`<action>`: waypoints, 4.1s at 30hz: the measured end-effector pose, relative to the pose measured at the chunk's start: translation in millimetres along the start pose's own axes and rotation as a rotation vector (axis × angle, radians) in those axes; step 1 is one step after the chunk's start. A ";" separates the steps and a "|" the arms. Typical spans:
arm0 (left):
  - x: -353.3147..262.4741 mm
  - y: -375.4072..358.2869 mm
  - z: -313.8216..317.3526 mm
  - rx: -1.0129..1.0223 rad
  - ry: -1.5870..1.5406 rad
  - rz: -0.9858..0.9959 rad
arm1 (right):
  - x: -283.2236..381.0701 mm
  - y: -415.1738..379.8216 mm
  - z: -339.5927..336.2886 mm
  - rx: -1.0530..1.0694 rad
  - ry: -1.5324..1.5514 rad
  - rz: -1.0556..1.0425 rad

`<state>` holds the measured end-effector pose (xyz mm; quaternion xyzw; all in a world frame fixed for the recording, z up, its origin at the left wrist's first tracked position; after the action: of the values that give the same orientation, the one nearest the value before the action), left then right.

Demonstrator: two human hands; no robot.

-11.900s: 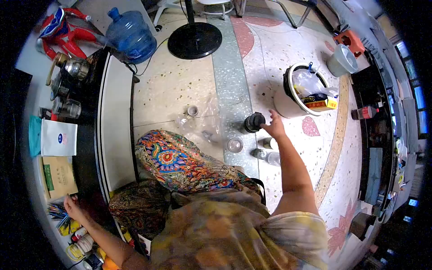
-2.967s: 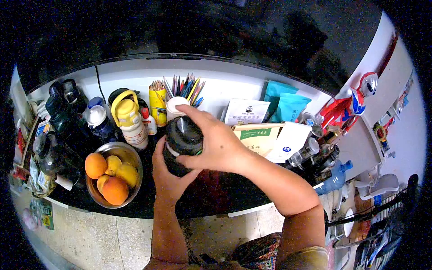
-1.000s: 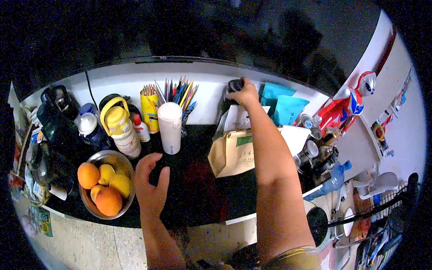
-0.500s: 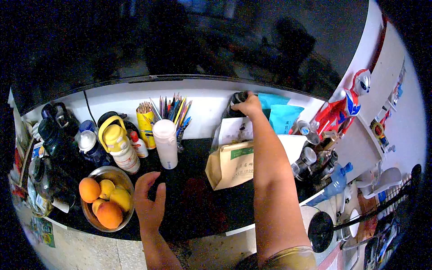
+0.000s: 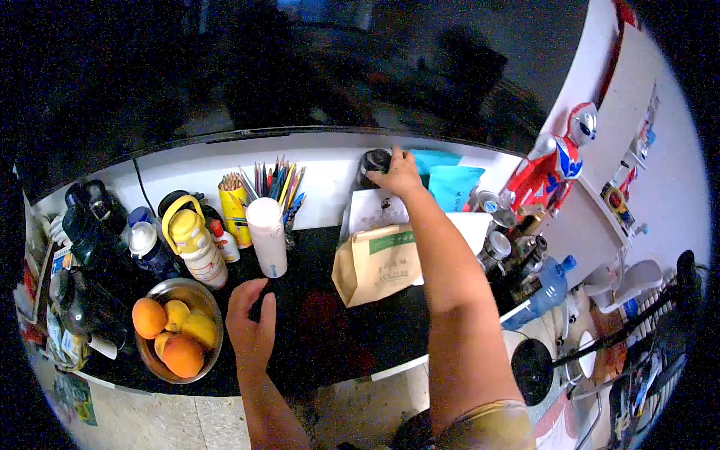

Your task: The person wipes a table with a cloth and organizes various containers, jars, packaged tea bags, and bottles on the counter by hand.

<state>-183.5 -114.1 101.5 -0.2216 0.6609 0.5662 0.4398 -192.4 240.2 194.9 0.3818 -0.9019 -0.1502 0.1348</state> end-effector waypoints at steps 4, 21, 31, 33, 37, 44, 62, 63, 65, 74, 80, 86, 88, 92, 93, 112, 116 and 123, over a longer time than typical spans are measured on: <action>5.5 -5.0 4.4 -0.014 -0.070 0.022 | -23.1 -76.2 -47.6 -0.093 0.403 -0.224; 53.0 -87.7 88.1 0.620 0.215 0.192 | -327.2 -774.8 -144.1 -0.046 -0.316 1.012; 104.1 -71.6 83.6 0.975 0.355 0.053 | -296.3 -1020.6 -143.5 -0.361 0.200 1.949; 88.7 -72.3 88.8 0.954 0.324 -0.019 | -289.0 -1034.7 -128.6 -0.356 0.288 2.036; 76.3 -68.6 98.3 1.023 0.371 0.100 | -277.5 -1055.7 -78.0 -0.078 0.374 1.965; 71.5 -75.7 100.9 1.028 0.260 -0.077 | -265.4 -1075.3 -32.4 0.329 0.080 1.812; -5.3 -119.4 139.0 1.019 0.077 -0.243 | -225.6 -869.8 29.3 0.509 -0.058 1.069; -10.5 -123.2 140.5 1.017 0.102 -0.229 | -223.8 -867.8 26.4 0.526 -0.107 1.071; -10.8 -123.5 141.1 1.014 0.123 -0.220 | -223.5 -866.7 24.8 0.545 -0.162 1.072; -7.2 -126.1 129.1 1.021 0.197 0.093 | -233.8 -872.9 -25.9 0.517 0.050 1.278; -9.0 -126.2 124.4 0.940 0.302 0.232 | -248.0 -810.1 -113.0 0.209 -0.072 1.057; 1.7 -131.3 127.5 0.776 0.224 0.272 | -237.5 -675.5 -216.8 -0.031 -0.223 0.754; 3.2 -130.1 129.1 0.723 0.198 0.257 | -224.2 -625.4 -244.1 -0.179 -0.185 0.586; 2.2 -121.6 121.8 0.661 0.129 0.238 | -188.7 -526.0 -278.6 -0.324 -0.077 0.282; 8.3 -119.1 118.0 0.661 0.132 0.206 | -180.5 -502.1 -282.0 -0.320 0.035 0.225; 4.5 -83.9 89.2 0.443 0.006 0.099 | 69.2 -113.8 -156.0 -0.406 0.337 -0.494; 4.9 -78.4 83.6 0.448 0.001 0.049 | 85.1 -90.8 -141.1 -0.419 0.333 -0.492; 7.1 -79.4 87.7 0.438 -0.017 0.060 | 99.0 -90.6 -127.6 -0.416 0.180 -0.544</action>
<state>-95.4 -50.6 54.1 -0.0962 0.7708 0.4238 0.4658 -154.5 86.4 291.0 0.5842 -0.7016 -0.3270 0.2439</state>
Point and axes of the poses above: each hand's wrist, its own y-axis towards the middle knuckle, its own z-axis out of the palm, x = y × z, the point moved 2 cm from there along y, towards the middle knuckle, and after that the axes turned 14 degrees about -y, right-handed, at the moved point
